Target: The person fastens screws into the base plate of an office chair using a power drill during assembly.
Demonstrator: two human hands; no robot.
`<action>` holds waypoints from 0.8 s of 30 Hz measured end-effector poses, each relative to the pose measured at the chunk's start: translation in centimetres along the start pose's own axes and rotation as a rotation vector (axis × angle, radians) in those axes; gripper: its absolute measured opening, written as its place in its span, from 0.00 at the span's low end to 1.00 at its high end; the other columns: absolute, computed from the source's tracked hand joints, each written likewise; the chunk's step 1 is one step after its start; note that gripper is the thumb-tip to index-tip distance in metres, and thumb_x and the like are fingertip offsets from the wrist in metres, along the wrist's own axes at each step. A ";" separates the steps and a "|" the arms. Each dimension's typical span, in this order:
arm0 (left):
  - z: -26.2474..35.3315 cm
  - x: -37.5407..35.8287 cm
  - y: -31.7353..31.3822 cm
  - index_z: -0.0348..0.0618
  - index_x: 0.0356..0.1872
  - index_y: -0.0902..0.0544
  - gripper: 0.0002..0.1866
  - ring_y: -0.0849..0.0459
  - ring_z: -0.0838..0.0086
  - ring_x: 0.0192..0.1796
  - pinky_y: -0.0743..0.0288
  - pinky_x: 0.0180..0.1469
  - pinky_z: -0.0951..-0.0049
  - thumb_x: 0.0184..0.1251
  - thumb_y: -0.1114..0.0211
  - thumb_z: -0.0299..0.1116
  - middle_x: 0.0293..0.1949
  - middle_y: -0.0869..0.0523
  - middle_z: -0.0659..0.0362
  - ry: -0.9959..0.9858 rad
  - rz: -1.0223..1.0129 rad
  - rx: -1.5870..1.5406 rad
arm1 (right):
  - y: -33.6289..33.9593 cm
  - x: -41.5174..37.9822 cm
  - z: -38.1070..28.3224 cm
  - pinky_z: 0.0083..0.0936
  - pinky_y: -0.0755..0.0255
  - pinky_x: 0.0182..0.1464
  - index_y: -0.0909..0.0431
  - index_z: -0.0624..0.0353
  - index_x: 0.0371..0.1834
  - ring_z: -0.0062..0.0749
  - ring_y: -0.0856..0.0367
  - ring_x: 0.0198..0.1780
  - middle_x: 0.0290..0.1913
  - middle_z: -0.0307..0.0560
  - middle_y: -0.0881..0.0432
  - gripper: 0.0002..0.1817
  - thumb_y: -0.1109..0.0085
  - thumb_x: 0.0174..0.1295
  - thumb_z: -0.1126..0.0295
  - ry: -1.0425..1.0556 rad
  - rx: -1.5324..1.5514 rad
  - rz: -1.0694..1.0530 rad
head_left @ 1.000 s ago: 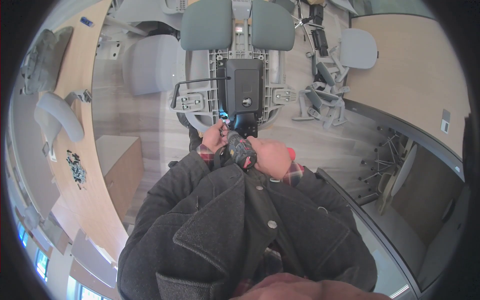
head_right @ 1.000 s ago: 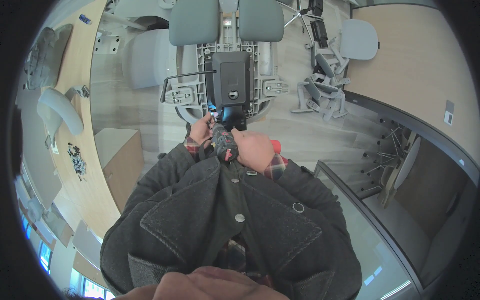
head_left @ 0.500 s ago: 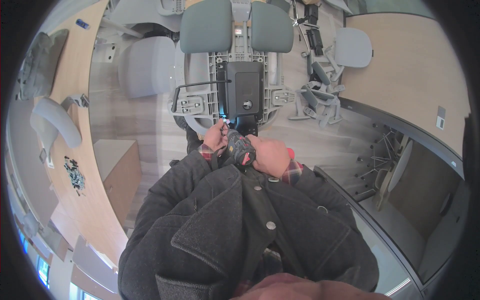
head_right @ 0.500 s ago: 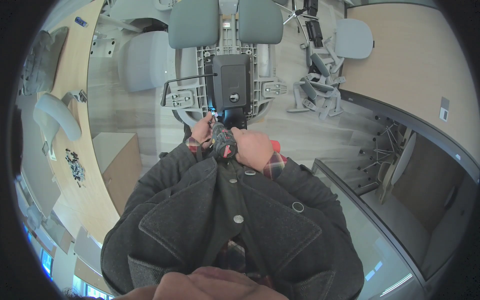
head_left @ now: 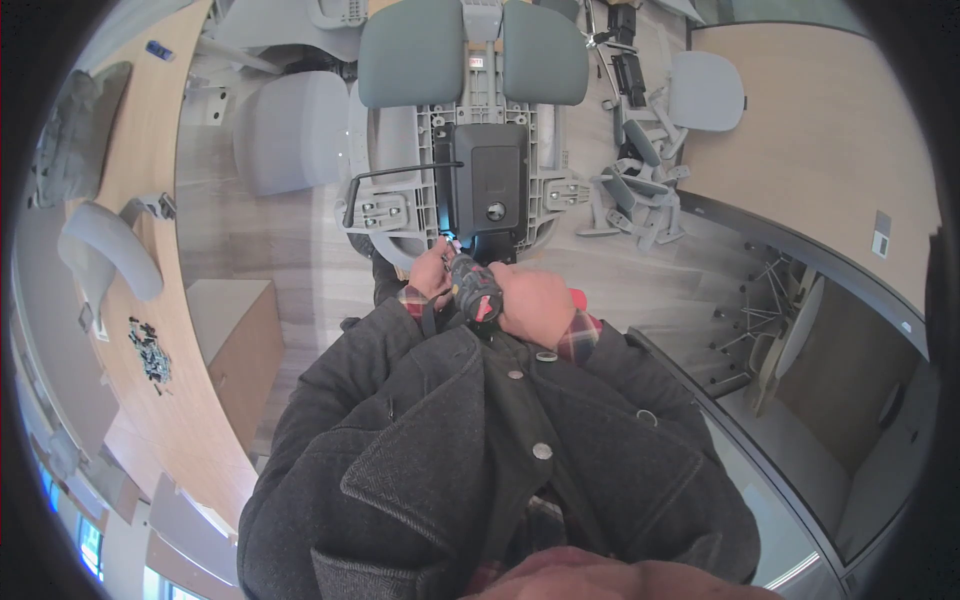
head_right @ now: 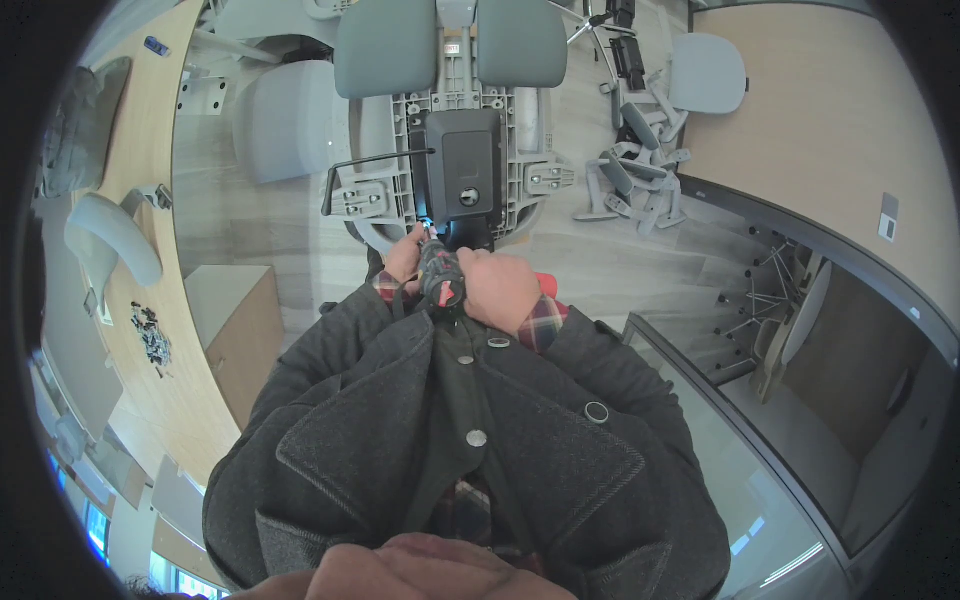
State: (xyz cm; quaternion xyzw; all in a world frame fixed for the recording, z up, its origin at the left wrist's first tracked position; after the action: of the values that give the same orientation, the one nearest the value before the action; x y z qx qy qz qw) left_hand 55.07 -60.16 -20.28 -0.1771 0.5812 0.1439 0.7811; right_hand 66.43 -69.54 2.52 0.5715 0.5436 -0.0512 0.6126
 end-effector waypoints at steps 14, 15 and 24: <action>3.8 -1.8 -0.2 0.45 0.64 0.28 0.24 0.19 0.45 0.42 0.32 0.42 0.56 0.80 0.54 0.51 0.42 0.14 0.44 -0.428 -0.057 0.734 | 1.1 0.9 -1.3 0.45 0.31 0.24 0.28 0.55 0.42 0.50 0.19 0.28 0.30 0.46 0.20 0.12 0.43 0.58 0.63 0.010 -0.087 0.020; 3.8 -2.1 -0.1 0.46 0.65 0.27 0.26 0.19 0.47 0.44 0.33 0.44 0.57 0.82 0.57 0.53 0.45 0.15 0.44 -0.380 -0.060 0.711 | 1.1 1.0 -1.2 0.45 0.30 0.24 0.27 0.55 0.42 0.50 0.19 0.28 0.30 0.46 0.20 0.12 0.43 0.59 0.62 0.007 -0.084 0.018; 7.1 -7.9 0.7 0.52 0.21 0.28 0.14 0.36 0.82 0.24 0.41 0.31 0.77 0.71 0.44 0.34 0.21 0.30 0.67 -0.457 -0.149 -0.095 | 5.1 -0.5 -1.1 0.45 0.27 0.26 0.24 0.51 0.48 0.52 0.17 0.31 0.31 0.46 0.15 0.16 0.43 0.58 0.60 0.101 0.037 0.077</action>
State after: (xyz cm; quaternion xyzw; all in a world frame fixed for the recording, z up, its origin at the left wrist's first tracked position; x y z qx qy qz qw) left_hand 58.60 -56.52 -10.88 -0.2191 0.3671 0.1494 0.8916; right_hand 69.09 -67.24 6.44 0.6050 0.5504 -0.0086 0.5753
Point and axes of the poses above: each hand's wrist, its own x-axis towards the middle knuckle, its own y-axis out of the back of the hand, z = x × y, the point moved 7 cm from there along x, towards the middle knuckle
